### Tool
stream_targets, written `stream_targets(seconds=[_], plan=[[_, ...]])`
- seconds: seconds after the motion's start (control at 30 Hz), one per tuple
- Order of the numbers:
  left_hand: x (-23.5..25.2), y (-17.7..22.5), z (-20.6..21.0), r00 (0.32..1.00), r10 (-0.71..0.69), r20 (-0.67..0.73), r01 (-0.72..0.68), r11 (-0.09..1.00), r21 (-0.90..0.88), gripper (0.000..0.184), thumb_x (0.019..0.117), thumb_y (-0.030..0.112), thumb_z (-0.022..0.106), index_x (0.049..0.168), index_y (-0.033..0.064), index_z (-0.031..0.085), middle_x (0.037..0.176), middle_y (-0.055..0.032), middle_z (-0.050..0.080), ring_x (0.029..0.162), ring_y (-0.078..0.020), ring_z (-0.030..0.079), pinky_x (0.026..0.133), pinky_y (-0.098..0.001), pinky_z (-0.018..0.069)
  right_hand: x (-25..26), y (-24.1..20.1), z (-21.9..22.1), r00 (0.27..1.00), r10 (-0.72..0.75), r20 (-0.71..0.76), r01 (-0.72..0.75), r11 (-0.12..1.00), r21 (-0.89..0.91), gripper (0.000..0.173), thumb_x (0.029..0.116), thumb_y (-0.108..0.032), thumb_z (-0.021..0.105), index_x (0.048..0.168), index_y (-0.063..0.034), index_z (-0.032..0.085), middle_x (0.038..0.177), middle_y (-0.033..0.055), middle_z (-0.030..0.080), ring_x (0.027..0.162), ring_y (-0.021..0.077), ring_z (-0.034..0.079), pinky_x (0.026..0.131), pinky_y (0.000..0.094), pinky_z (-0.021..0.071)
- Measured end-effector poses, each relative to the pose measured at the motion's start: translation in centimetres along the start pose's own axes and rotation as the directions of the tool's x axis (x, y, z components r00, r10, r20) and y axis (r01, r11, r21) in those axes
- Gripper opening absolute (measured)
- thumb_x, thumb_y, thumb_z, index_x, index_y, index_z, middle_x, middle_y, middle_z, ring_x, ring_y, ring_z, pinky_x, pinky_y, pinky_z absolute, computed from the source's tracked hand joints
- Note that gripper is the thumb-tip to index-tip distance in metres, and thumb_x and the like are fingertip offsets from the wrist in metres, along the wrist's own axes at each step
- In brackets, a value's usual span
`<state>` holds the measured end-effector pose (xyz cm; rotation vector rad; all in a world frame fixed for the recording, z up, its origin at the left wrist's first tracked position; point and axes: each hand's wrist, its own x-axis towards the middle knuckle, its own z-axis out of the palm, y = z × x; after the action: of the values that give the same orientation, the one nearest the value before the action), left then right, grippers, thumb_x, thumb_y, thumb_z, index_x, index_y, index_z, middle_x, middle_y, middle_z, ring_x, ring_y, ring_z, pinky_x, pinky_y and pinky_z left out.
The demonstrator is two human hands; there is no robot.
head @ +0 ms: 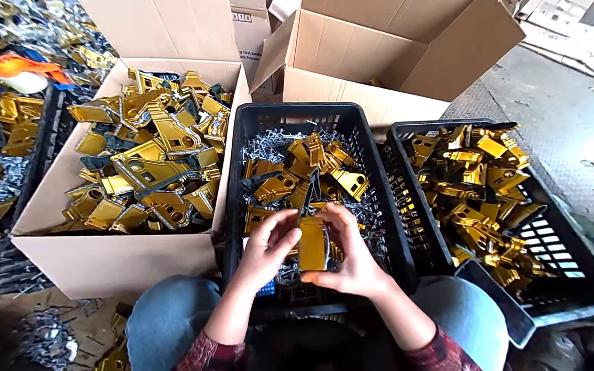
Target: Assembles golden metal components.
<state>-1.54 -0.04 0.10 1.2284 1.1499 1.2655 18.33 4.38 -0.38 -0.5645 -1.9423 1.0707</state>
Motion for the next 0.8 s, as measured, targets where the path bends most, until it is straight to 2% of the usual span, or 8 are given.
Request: stream_targets(seconds=[0.1,0.2,0.23,0.27,0.33,0.43,0.57,0.8], plan=[[-0.4,-0.4,1.0,0.99,-0.083,0.112,0.081,0.997,0.021,0.08,0.0851,0.02,0.08,0.151,0.0011,0.037,0.129,-0.011,0.065,0.11,-0.0164,0.068,0.092,-0.033,0.0591,-0.1,0.6,0.9,0.992,-0.117,0.035,0.122,0.928,-0.352,0.092,0.0717,-0.034,0.091,0.146,-0.0059,0.045,0.132,0.018,0.062,0.122,0.0284,0.061,0.105,0.0467,0.0515],[-0.5,-0.8,1.2,0.984,-0.116,0.136,0.114,0.993,0.021,0.079,0.0797,0.009,0.08,0.148,0.0002,0.041,0.122,-0.0102,0.07,0.108,-0.0169,0.07,0.094,-0.0338,0.0595,0.2,0.3,0.6,0.998,-0.016,0.056,0.03,0.96,-0.277,0.087,0.0826,-0.055,0.079,0.143,-0.0007,0.05,0.127,0.0139,0.067,0.121,0.0235,0.062,0.106,0.0446,0.0505],[-0.5,-0.9,1.2,0.985,-0.097,0.139,0.096,0.995,0.016,0.078,0.0785,0.01,0.081,0.146,-0.0006,0.044,0.118,-0.0093,0.071,0.105,-0.0163,0.07,0.091,-0.033,0.0599,0.2,0.1,0.2,0.999,0.04,0.031,-0.031,0.971,-0.236,0.073,0.0898,-0.055,0.072,0.136,-0.0008,0.059,0.123,0.0111,0.07,0.117,0.0199,0.064,0.103,0.0413,0.0523],[-0.6,-0.8,1.2,0.986,-0.088,0.142,0.087,0.996,0.015,0.075,0.0779,0.009,0.08,0.144,-0.0001,0.046,0.116,-0.0089,0.071,0.102,-0.0161,0.071,0.088,-0.0322,0.0607,0.3,0.0,0.0,0.996,0.093,-0.003,-0.092,0.975,-0.2,0.053,0.0951,-0.046,0.068,0.126,-0.0027,0.069,0.116,0.0076,0.073,0.112,0.0164,0.065,0.099,0.0376,0.0535],[-0.5,-0.7,1.3,0.985,-0.066,0.161,0.064,0.998,0.018,0.071,0.0794,0.009,0.08,0.143,-0.0001,0.049,0.115,-0.0087,0.071,0.099,-0.0162,0.072,0.084,-0.0315,0.0618,0.4,-0.3,-0.3,0.983,0.182,-0.041,-0.186,0.972,-0.145,0.026,0.0928,-0.024,0.065,0.107,-0.0058,0.076,0.104,0.0021,0.074,0.103,0.0104,0.066,0.09,0.0306,0.0545],[-0.6,-1.1,1.8,0.992,-0.035,0.124,0.034,0.999,0.012,0.059,0.0812,0.009,0.077,0.135,-0.0011,0.056,0.108,-0.0068,0.074,0.093,-0.0135,0.072,0.08,-0.0292,0.0617,0.2,-0.6,-0.7,0.971,0.239,-0.012,-0.239,0.967,-0.092,0.023,0.0905,-0.016,0.063,0.106,-0.0062,0.077,0.102,0.0024,0.073,0.1,0.0073,0.066,0.087,0.0268,0.0547],[-0.6,-1.3,1.5,0.989,-0.016,0.147,0.015,1.0,0.007,0.051,0.0856,0.008,0.073,0.133,-0.0035,0.057,0.105,-0.0064,0.074,0.09,-0.0116,0.072,0.079,-0.028,0.0614,0.1,-0.8,-1.7,0.955,0.279,0.101,-0.277,0.96,-0.031,0.026,0.0966,-0.024,0.07,0.115,-0.0065,0.077,0.107,0.0037,0.073,0.104,0.007,0.066,0.092,0.0259,0.0556],[-0.2,-1.7,1.0,0.961,-0.008,0.278,0.021,0.999,-0.044,0.051,0.0897,0.008,0.07,0.136,-0.0051,0.055,0.109,-0.0073,0.073,0.092,-0.012,0.072,0.083,-0.0298,0.0614,-0.1,-1.1,-0.9,0.929,0.37,-0.006,-0.37,0.928,-0.044,0.013,0.0931,-0.015,0.071,0.101,-0.0089,0.079,0.096,-0.0014,0.076,0.089,0.0026,0.07,0.083,0.0241,0.0585]])
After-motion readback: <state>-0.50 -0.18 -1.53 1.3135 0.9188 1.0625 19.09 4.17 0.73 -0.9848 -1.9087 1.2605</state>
